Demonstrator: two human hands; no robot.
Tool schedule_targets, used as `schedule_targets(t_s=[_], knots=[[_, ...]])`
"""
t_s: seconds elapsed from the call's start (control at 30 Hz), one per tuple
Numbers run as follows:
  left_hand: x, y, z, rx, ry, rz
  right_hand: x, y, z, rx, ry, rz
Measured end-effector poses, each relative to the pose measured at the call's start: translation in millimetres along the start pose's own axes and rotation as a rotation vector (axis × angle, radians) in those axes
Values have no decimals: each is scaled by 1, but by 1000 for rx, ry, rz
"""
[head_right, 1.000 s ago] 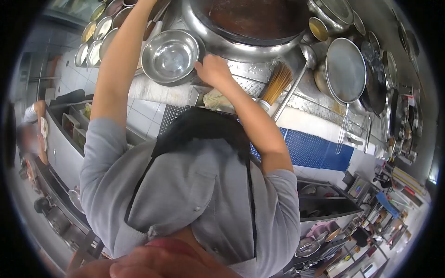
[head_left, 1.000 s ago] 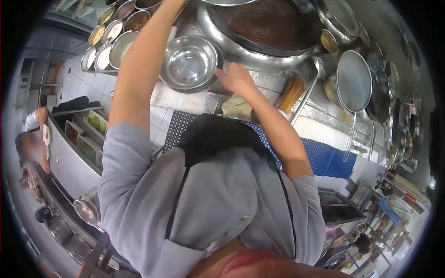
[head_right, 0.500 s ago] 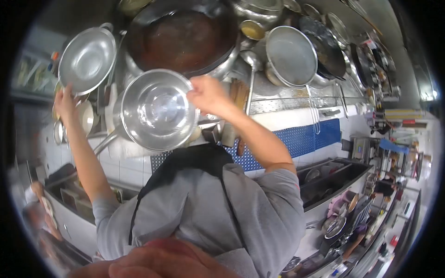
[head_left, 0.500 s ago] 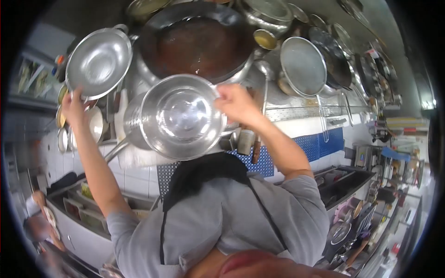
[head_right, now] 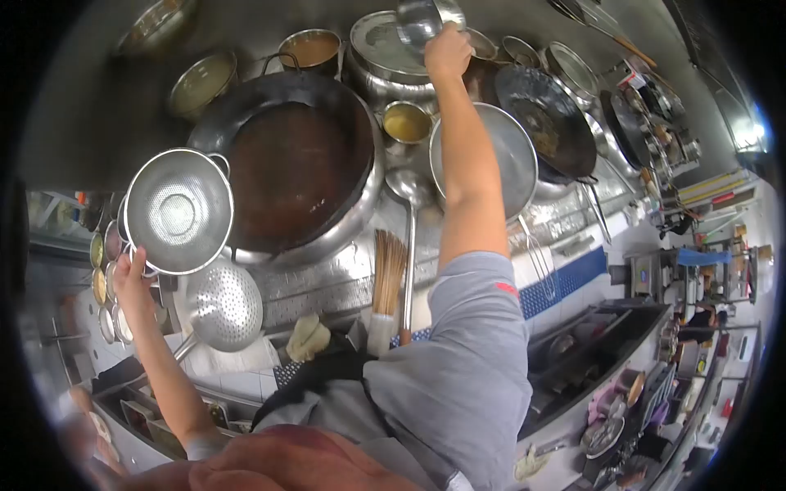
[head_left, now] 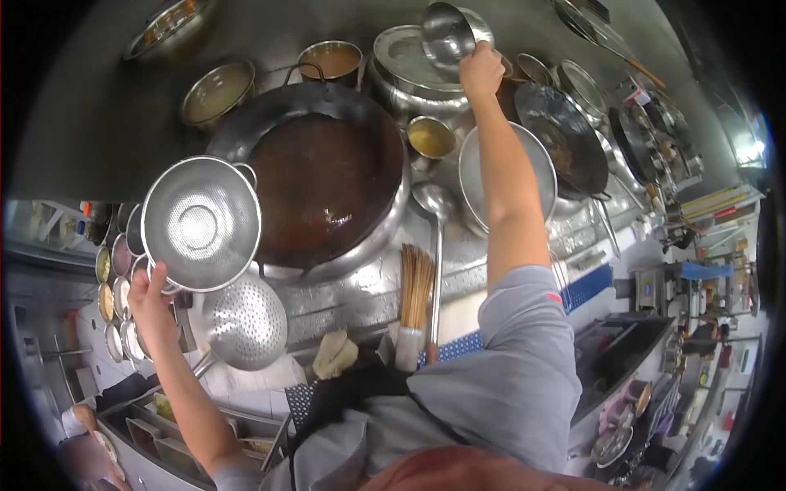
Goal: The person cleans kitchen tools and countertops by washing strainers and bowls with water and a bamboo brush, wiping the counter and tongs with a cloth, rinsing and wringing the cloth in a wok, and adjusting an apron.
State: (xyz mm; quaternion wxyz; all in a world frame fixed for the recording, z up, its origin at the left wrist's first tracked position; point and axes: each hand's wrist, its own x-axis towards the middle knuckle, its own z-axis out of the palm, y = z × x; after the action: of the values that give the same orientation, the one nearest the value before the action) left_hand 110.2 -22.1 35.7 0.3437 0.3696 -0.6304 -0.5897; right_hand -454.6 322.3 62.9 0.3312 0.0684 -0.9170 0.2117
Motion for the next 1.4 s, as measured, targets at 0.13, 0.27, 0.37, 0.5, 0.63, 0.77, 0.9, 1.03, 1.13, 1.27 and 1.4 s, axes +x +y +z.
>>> schedule_targets(t_s=[0.13,0.27,0.37,0.5,0.63,0.77,0.9,1.03,1.13,1.27,1.4], knots=[[-23,23,20,150,-26,115,21,9,72,-2,-44,46],[-31,16,29,94,-12,219,22,11,111,216,-141,335],[-29,13,22,44,49,-75,20,18,102,707,-226,821],[-17,5,68,-212,129,-250,18,49,117,1164,-238,755],[20,-37,100,-362,17,-361,9,41,73,1267,-469,751],[30,-35,147,-479,-83,-465,-20,24,24,1186,-622,752],[33,-39,179,-518,-114,-571,-65,-13,-30,1092,-799,641],[19,-36,205,-563,-178,-681,-109,-62,-62,982,-872,549],[10,-43,216,-626,-289,-794,-136,-102,-86,784,-828,426],[5,-51,221,-569,-351,-712,-153,-123,-96,554,-753,286],[9,-18,183,-354,-281,-473,-147,-113,-105,433,-700,163]])
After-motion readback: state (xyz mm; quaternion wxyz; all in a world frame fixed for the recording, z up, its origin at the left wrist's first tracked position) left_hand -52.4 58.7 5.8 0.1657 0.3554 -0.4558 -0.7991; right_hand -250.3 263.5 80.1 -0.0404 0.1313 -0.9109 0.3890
